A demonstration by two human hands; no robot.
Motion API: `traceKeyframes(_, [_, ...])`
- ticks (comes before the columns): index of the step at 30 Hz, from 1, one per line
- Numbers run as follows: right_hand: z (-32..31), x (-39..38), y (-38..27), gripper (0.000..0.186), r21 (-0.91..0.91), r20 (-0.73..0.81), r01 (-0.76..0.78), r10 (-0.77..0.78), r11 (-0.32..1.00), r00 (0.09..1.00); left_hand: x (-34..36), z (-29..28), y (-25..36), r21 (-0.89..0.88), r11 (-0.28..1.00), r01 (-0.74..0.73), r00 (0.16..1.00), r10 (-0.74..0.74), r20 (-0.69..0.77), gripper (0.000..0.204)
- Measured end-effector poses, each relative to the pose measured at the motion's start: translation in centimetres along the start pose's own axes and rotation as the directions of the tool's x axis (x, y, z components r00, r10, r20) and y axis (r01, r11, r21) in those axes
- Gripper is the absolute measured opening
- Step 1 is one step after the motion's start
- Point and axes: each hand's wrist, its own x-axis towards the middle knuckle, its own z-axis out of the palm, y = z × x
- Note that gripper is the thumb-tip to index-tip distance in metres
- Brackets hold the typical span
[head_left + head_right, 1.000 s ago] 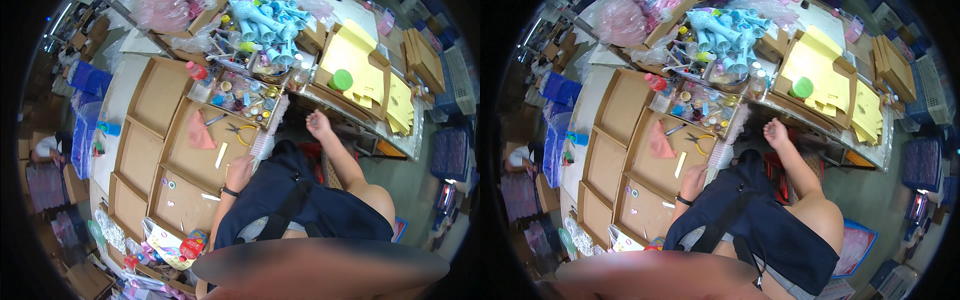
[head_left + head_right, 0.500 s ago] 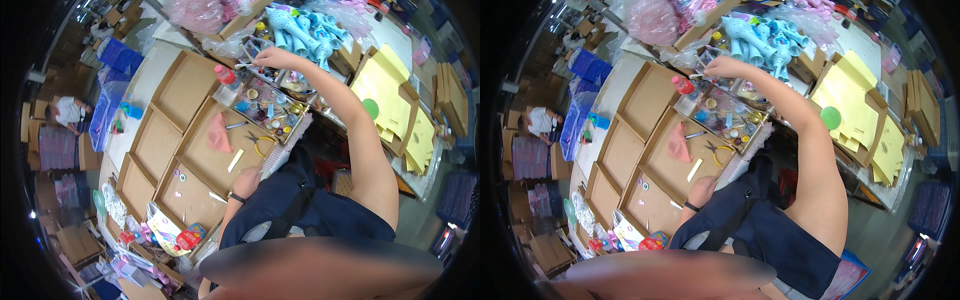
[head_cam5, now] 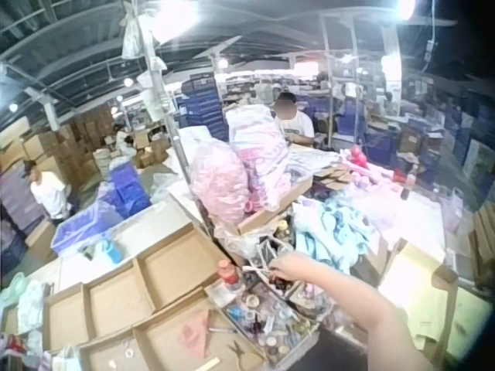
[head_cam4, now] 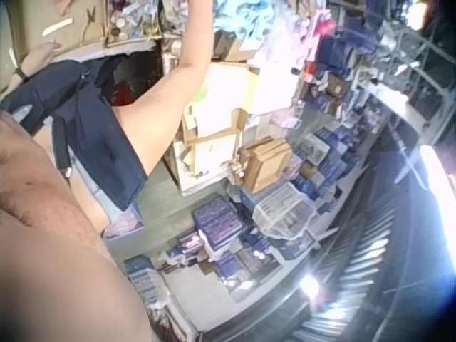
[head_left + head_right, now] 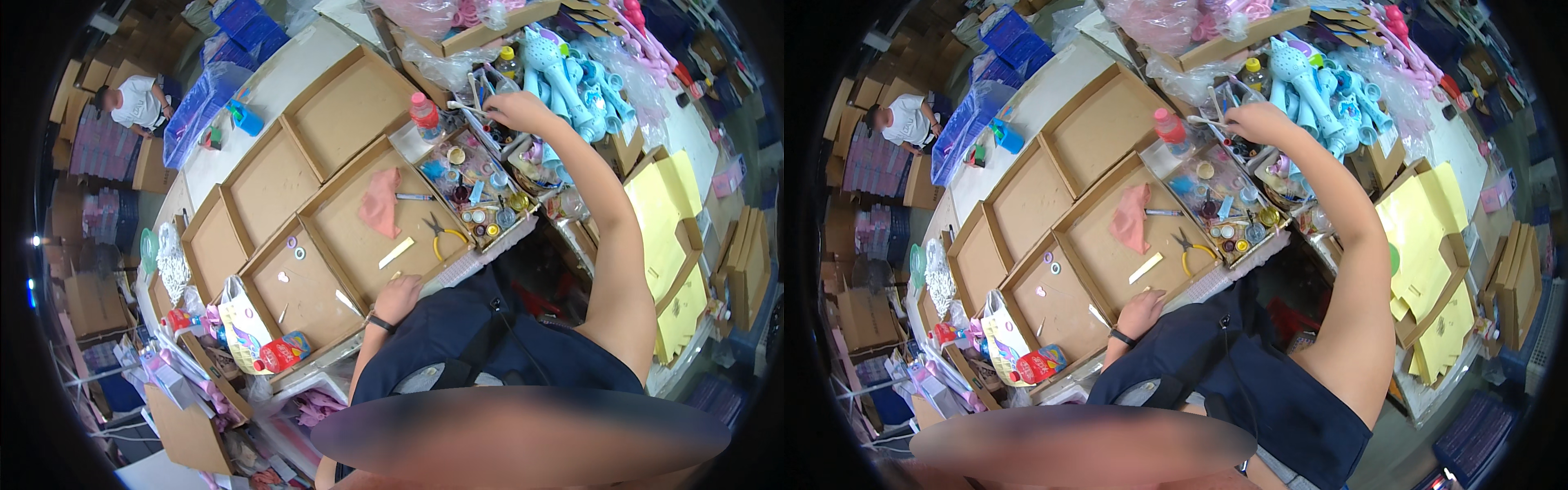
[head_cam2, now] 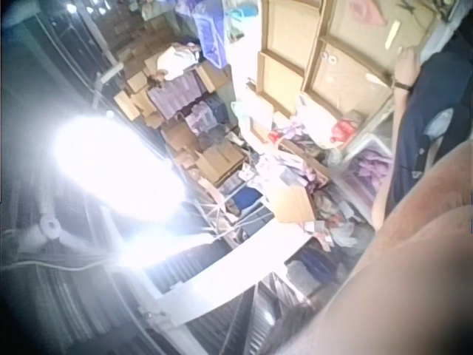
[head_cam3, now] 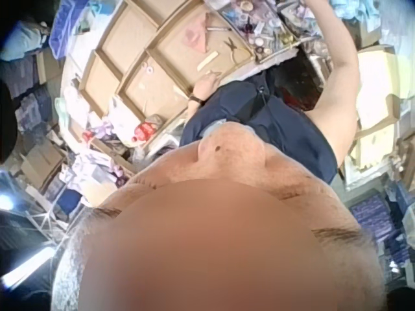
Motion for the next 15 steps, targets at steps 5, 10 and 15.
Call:
traceKeyframes(5, [0.0, -2.4, 0.3, 0.022, -0.003, -0.087, -0.049, 0.049, 0.999, 0.995, 0.7, 0.4, -0.3, 0.033, 0.999, 0.008, 0.997, -0.010, 0.074, 0.022])
traceKeyframes(10, [-1.2, -2.3, -0.3, 0.023, 0.242, -0.197, -0.151, 0.201, 0.958, 0.960, 0.8, 1.2, -0.1, 0.067, 0.996, 0.066, 0.979, -0.077, 0.187, 0.025])
traceKeyframes(15, [-3.3, -3.8, -1.8, 0.026, 0.844, -0.228, -0.027, 0.404, 0.536, 0.886, -0.2, 2.4, 0.1, 0.058, 0.980, 0.188, 0.953, -0.196, 0.232, 0.027])
